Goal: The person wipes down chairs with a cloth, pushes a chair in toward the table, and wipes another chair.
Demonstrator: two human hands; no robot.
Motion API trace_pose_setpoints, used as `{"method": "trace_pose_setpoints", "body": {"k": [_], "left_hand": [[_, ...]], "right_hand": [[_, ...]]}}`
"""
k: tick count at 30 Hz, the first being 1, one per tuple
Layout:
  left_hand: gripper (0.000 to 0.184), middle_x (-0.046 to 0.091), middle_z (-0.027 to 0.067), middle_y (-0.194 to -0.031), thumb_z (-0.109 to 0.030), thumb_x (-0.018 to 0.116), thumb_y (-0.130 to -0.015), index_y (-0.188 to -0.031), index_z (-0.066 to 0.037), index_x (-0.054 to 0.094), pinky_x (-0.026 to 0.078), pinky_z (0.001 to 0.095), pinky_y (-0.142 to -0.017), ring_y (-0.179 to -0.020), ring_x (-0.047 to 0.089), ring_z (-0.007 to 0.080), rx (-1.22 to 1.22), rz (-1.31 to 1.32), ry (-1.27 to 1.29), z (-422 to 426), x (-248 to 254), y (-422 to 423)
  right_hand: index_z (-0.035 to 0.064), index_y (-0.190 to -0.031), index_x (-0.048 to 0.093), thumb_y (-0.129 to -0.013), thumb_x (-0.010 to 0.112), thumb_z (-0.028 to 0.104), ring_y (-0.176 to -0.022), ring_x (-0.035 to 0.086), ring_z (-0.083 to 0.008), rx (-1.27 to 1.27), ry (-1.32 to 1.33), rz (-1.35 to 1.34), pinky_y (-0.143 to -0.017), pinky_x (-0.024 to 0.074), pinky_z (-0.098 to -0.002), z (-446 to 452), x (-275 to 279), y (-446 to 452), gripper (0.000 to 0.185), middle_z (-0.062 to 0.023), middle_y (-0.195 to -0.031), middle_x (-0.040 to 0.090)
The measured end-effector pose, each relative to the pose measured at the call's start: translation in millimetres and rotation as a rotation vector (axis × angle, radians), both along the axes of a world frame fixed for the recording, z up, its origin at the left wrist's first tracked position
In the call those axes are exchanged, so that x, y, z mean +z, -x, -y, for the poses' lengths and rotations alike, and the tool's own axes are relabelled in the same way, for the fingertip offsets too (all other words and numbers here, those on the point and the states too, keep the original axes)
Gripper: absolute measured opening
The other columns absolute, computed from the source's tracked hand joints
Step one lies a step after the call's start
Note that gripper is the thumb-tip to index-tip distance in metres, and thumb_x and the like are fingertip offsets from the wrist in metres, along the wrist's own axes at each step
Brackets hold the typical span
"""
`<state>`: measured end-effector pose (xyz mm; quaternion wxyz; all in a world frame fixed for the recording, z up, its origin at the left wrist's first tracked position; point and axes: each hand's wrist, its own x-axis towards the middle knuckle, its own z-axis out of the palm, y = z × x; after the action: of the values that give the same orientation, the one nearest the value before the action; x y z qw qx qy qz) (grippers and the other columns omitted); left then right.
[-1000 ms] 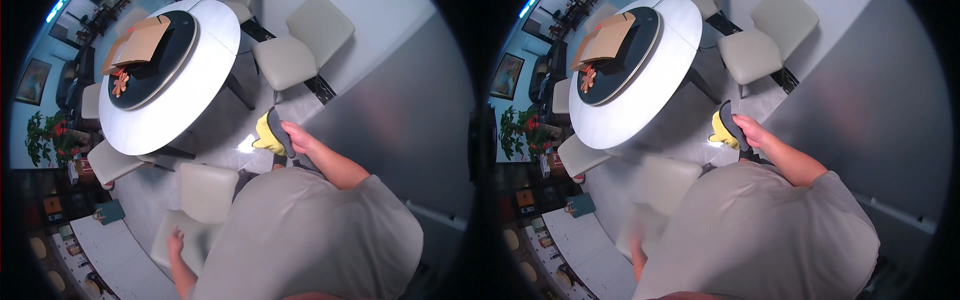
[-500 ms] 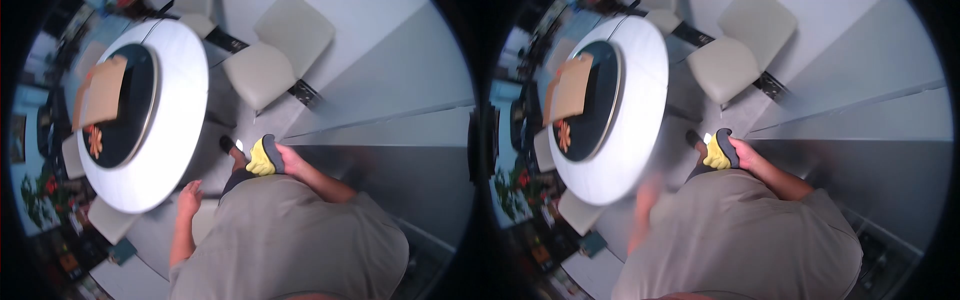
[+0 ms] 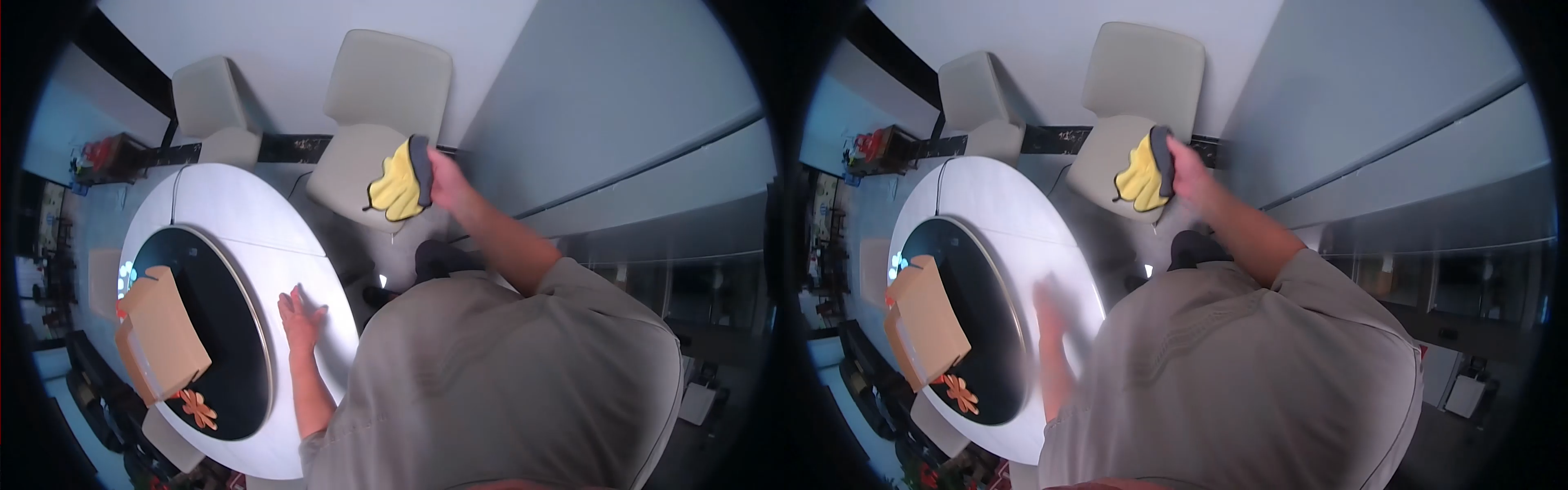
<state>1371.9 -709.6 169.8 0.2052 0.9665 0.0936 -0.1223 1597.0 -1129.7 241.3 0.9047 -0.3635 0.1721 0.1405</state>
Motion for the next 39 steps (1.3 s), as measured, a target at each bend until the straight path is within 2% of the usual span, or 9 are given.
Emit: {"method": "trace_pose_setpoints", "body": {"k": [7,14,16,20,25,26,29,32,39], "left_hand": [[0.098,0.006,0.0325,-0.166,-0.035,0.083,-0.084,-0.162,-0.025,0.024,0.02,0.0698,-0.12,-0.156,0.008,0.0489,0.114,-0.262,-0.126,28,2,-25],[0.096,0.013,0.0312,-0.163,-0.034,0.083,-0.084,-0.161,-0.024,0.027,0.029,0.0589,-0.121,-0.153,0.018,0.0477,0.064,-0.219,-0.138,20,6,-46],[0.091,0.018,0.0311,-0.162,-0.034,0.083,-0.084,-0.16,-0.023,0.033,0.033,0.054,-0.119,-0.149,0.026,0.0478,0.17,-0.285,-0.057,19,10,-64],[0.086,0.026,0.0326,-0.159,-0.035,0.082,-0.086,-0.158,-0.018,0.038,0.034,0.0549,-0.118,-0.145,0.034,0.0497,0.152,-0.172,0.133,-31,-34,-108],[0.087,0.043,0.0322,-0.153,-0.039,0.076,-0.093,-0.159,-0.002,0.032,0.031,0.0597,-0.118,-0.145,0.032,0.0523,0.049,0.24,-0.241,-78,-73,-207],[0.089,0.03,0.0308,-0.161,-0.05,0.068,-0.097,-0.162,-0.008,0.026,0.029,0.0631,-0.118,-0.149,0.027,0.0502,-0.027,0.227,-0.373,-111,-114,-212],[0.091,-0.007,0.0233,-0.171,-0.072,0.047,-0.098,-0.167,-0.024,0.011,0.011,0.0683,-0.121,-0.159,0.003,0.0428,0.546,-0.316,-0.331,-46,-61,-280],[0.087,-0.009,0.0207,-0.173,-0.074,0.035,-0.1,-0.168,-0.026,0.01,0.0,0.063,-0.124,-0.16,-0.009,0.0387,0.533,-0.159,-0.335,-28,-63,-265],[0.076,0.015,0.0174,-0.172,-0.071,0.03,-0.103,-0.165,-0.025,0.027,0.008,0.058,-0.126,-0.161,0.011,0.0317,0.527,0.036,-0.554,-10,-68,-263]], "right_hand": [[0.0019,-0.131,0.062,-0.11,0.044,0.046,-0.12,0.066,-0.0308,-0.51,0.096,0.244,-0.107,0.0507,-0.0464,89,66,-127,0.052,-0.0146,-0.129,0.069],[0.0056,-0.128,0.064,-0.104,0.061,0.036,-0.107,0.068,-0.0256,-0.702,0.432,0.489,-0.094,0.053,-0.041,130,39,-270,0.039,-0.0099,-0.116,0.071],[0.0112,-0.131,0.064,-0.097,0.069,0.041,-0.107,0.066,-0.029,-0.479,1.54,0.408,-0.093,0.0524,-0.0418,130,20,-306,0.046,-0.0121,-0.117,0.069],[0.017,-0.136,0.059,-0.085,0.075,0.057,-0.11,0.065,-0.0352,-0.051,2.397,0.311,-0.095,0.0505,-0.0502,126,-47,-352,0.067,-0.0149,-0.109,0.069],[0.005,-0.114,0.059,-0.086,0.067,0.069,-0.098,0.07,-0.0404,0.237,2.29,0.431,-0.083,0.0562,-0.0517,167,-50,-383,0.07,-0.0183,-0.105,0.071],[0.004,-0.107,0.06,-0.088,0.064,0.071,-0.092,0.07,-0.0402,0.279,2.263,0.499,-0.079,0.0571,-0.0507,170,-45,-387,0.07,-0.019,-0.099,0.072],[0.0035,-0.097,0.06,-0.09,0.059,0.072,-0.085,0.071,-0.0396,0.281,2.261,0.524,-0.074,0.058,-0.0497,169,-45,-389,0.069,-0.0193,-0.088,0.072],[0.0042,-0.094,0.061,-0.094,0.056,0.07,-0.08,0.071,-0.0392,0.249,2.279,0.497,-0.071,0.0578,-0.0503,158,-44,-386,0.066,-0.0181,-0.079,0.071],[0.0029,-0.104,0.059,-0.099,0.056,0.059,-0.088,0.071,-0.0383,0.274,2.322,0.5,-0.072,0.059,-0.0481,129,-36,-353,0.057,-0.0177,-0.094,0.07]]}}
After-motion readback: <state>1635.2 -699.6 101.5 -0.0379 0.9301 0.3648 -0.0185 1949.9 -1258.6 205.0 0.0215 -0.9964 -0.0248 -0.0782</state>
